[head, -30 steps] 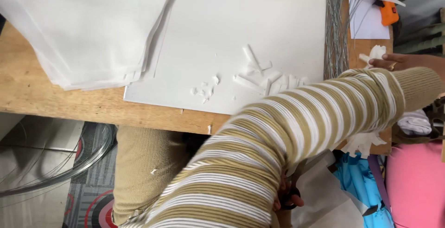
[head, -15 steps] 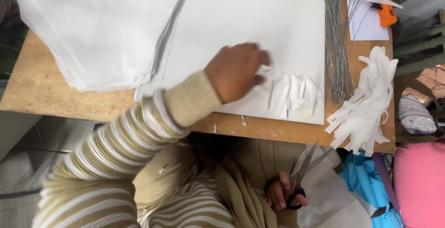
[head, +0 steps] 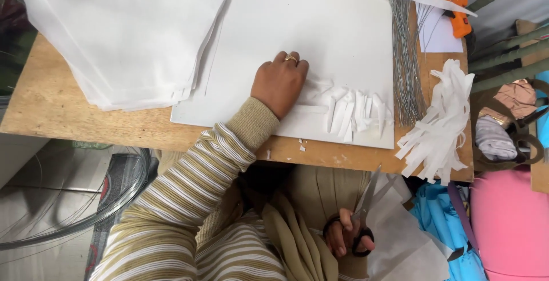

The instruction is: Cutting thin strips and small pieces of white fabric using scissors on a wooden workbench.

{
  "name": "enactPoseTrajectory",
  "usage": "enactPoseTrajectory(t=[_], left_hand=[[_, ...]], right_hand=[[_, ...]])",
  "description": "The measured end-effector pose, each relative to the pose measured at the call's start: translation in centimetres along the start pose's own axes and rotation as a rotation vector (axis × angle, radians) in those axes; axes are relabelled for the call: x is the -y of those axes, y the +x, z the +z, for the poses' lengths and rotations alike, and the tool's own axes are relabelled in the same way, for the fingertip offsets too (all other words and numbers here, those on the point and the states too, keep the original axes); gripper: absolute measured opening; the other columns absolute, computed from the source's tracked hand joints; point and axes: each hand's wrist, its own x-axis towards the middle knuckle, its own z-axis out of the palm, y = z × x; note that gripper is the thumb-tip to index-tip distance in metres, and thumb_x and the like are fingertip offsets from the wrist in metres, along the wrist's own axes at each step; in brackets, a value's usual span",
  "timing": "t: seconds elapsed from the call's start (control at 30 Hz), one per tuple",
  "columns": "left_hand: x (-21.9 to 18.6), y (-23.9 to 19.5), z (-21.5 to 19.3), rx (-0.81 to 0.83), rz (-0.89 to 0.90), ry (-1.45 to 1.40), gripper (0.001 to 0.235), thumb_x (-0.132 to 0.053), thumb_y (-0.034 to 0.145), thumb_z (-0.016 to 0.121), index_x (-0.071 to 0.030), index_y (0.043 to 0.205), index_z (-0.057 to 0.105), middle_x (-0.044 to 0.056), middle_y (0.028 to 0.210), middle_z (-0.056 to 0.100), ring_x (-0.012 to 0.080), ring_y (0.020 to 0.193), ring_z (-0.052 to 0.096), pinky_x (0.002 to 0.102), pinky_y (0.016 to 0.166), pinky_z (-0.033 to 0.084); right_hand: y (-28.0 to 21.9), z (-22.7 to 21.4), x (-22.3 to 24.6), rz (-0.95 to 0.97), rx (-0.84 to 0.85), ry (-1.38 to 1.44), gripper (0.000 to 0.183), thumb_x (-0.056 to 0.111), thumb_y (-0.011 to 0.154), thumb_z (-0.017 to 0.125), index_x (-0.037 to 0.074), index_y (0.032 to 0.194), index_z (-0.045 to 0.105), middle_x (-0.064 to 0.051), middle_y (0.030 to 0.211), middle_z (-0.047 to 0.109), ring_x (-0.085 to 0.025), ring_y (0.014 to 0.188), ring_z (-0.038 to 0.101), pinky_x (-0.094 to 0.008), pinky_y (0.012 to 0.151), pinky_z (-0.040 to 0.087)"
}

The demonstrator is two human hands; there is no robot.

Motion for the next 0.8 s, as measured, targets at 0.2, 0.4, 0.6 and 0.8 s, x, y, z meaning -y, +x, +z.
enactPoseTrajectory(t=[0.2, 0.4, 0.6, 0.8], left_hand=[[0.8, 0.5, -3.3, -0.139, -0.170, -0.181, 0.012, -0.009, 0.093, 0.063, -0.011, 0.088, 0.051, 0.007, 0.065, 0.058, 0.0300, 0.059, 0.056, 0.044, 0.046, 0.042], [-2.6, -1.8, -14.8, 0.030, -0.502, -1.385, 0.022, -0.002, 0.093, 0.074, -0.009, 0.113, 0.073, 0.004, 0.090, 0.079, 0.0083, 0.075, 0.071, 0.021, 0.066, 0.061], [-5.0, -5.3, -17.7, 0.135, -0.708, -1.700, 0.023, -0.006, 0.083, 0.083, -0.006, 0.105, 0.078, 0.005, 0.088, 0.080, 0.0071, 0.077, 0.071, 0.020, 0.071, 0.061], [-5.1, -5.6, -19.2, 0.128, -0.798, -1.635, 0.023, -0.005, 0.074, 0.091, -0.001, 0.093, 0.080, 0.009, 0.075, 0.075, 0.0064, 0.069, 0.062, 0.021, 0.063, 0.061]], right_hand=[[5.0, 4.1, 3.0, 0.081, 0.107, -0.108, 0.044, 0.029, 0.098, 0.080, 0.009, 0.109, 0.043, -0.024, 0.086, 0.067, -0.041, 0.081, 0.064, -0.044, 0.074, 0.053], [12.7, 9.8, 8.2, -0.056, -0.348, -0.959, 0.024, -0.002, 0.090, 0.059, 0.009, 0.104, 0.041, -0.028, 0.091, 0.070, -0.032, 0.083, 0.073, -0.045, 0.081, 0.068], [19.1, 9.8, 7.8, -0.235, -0.482, -1.239, 0.038, -0.008, 0.092, 0.068, 0.014, 0.115, 0.049, -0.022, 0.121, 0.070, -0.027, 0.104, 0.077, -0.030, 0.093, 0.070], [23.7, 10.3, 4.2, -0.179, -0.819, -1.223, 0.050, 0.004, 0.081, 0.082, 0.011, 0.098, 0.036, -0.023, 0.097, 0.074, -0.021, 0.077, 0.075, -0.032, 0.072, 0.065]])
